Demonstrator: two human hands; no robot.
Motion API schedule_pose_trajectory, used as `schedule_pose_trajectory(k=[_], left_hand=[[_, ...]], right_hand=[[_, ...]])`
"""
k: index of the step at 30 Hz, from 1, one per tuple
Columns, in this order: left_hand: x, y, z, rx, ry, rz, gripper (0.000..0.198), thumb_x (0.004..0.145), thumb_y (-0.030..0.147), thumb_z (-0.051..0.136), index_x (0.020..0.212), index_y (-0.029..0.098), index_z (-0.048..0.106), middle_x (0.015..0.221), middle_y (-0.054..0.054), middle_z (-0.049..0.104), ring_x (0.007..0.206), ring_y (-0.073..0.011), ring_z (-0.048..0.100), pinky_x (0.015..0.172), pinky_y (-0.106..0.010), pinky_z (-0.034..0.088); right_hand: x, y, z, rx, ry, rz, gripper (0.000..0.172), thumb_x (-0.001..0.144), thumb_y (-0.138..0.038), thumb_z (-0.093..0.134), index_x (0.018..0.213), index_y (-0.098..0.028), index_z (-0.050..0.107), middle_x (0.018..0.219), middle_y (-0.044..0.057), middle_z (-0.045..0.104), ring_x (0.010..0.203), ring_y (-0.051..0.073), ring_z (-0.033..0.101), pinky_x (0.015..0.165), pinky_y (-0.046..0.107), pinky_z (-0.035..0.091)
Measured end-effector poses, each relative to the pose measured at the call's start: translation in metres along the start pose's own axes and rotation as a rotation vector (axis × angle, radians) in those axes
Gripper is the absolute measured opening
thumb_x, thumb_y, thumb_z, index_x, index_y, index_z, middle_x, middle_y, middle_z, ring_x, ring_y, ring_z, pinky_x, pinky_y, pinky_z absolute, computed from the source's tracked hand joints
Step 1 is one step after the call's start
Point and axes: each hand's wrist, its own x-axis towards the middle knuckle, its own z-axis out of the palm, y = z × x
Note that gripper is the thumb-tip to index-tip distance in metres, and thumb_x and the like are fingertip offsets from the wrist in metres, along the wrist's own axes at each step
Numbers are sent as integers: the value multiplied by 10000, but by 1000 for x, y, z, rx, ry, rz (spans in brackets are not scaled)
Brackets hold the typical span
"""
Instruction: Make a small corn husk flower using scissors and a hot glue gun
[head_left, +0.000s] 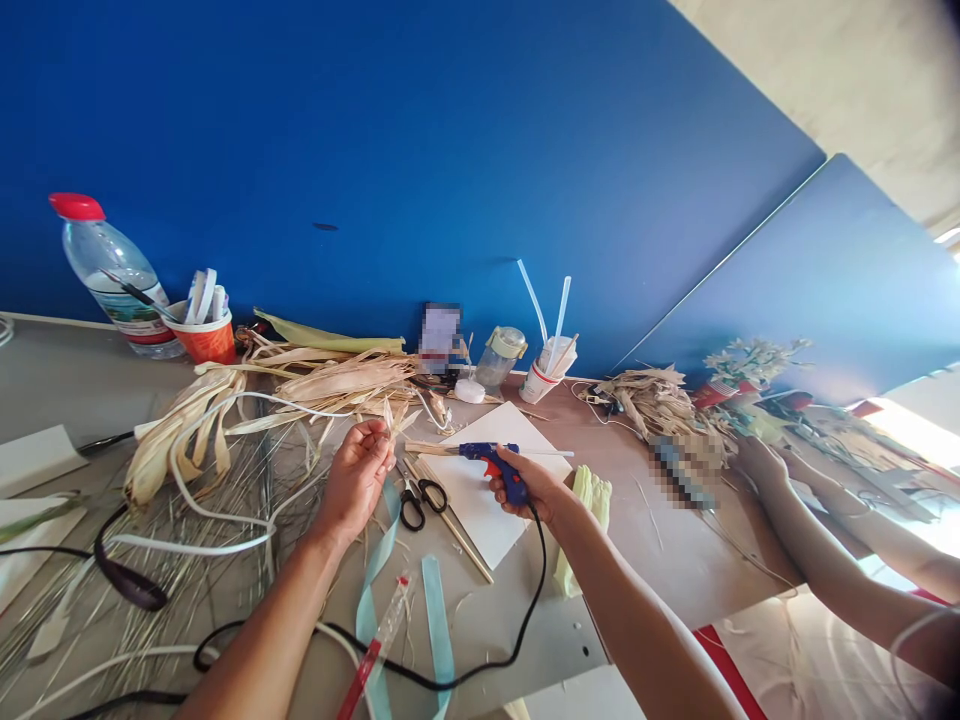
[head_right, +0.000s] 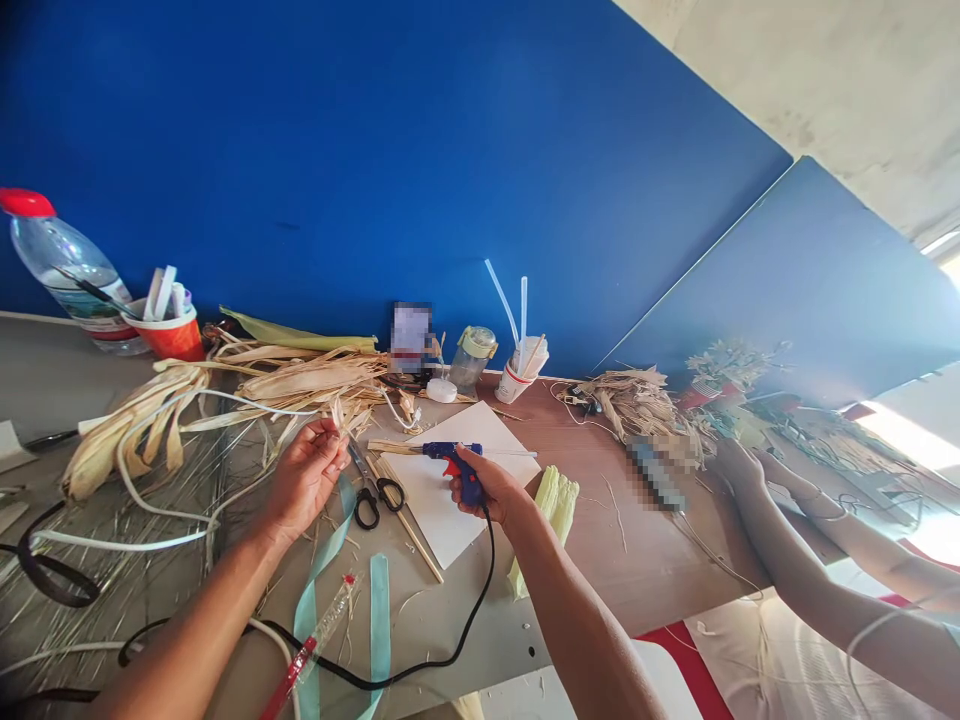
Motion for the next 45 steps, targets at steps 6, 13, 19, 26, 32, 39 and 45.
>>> schedule_pose_trajectory(k=[6,13,19,26,32,39,45], left_hand=[[-1,1,0,8,15,-3,279,665,267,830,861,201,643,680,33,553,587,-69,445,529,-184,375],[-1,2,0,14,0,-7,250,690,266,817,861,204,646,700,34,550,611,-66,461,551,-180,386],[0,1,-2,15,-13,-16,237,700,261,811,861,206,647,706,30,555,601,-60,453,525,-172,356],[0,1,-1,25,5,-12,258,679,267,825,858,206,650,702,27,569,607,-71,468,530,-185,367],[-1,2,-1,28,9,-19,261,685,264,822,864,202,643,693,32,578,589,-64,463,532,-183,370],[-1,1,-1,50,17,-6,271,687,269,812,876,197,631,693,34,576,583,-66,474,526,-186,367],[-1,2,1,67,50,-9,315,645,292,835,857,196,624,678,38,576,574,-71,476,537,-195,381]], right_hand=[[2,-4,-5,18,-55,46,545,983,-579,312,768,-139,551,539,11,550,399,109,543,343,186,410],[5,12,-28,239,-318,-74,594,950,-644,320,654,-161,497,568,-23,445,379,50,365,364,178,311],[3,23,-38,172,-397,-109,532,889,-648,473,683,-160,519,614,-29,437,400,45,344,370,186,283],[6,26,-44,124,-472,-77,522,827,-643,578,672,-148,526,605,-34,453,368,28,307,331,174,220],[2,23,-33,351,-274,-329,423,866,-572,571,717,-178,534,616,-35,440,433,51,360,389,166,310],[-18,32,-6,287,-342,-302,462,923,-587,454,698,-186,507,645,-34,423,381,36,264,364,187,298],[-29,14,2,371,-297,-425,489,941,-597,402,683,-191,491,629,-35,410,392,45,278,371,185,318]])
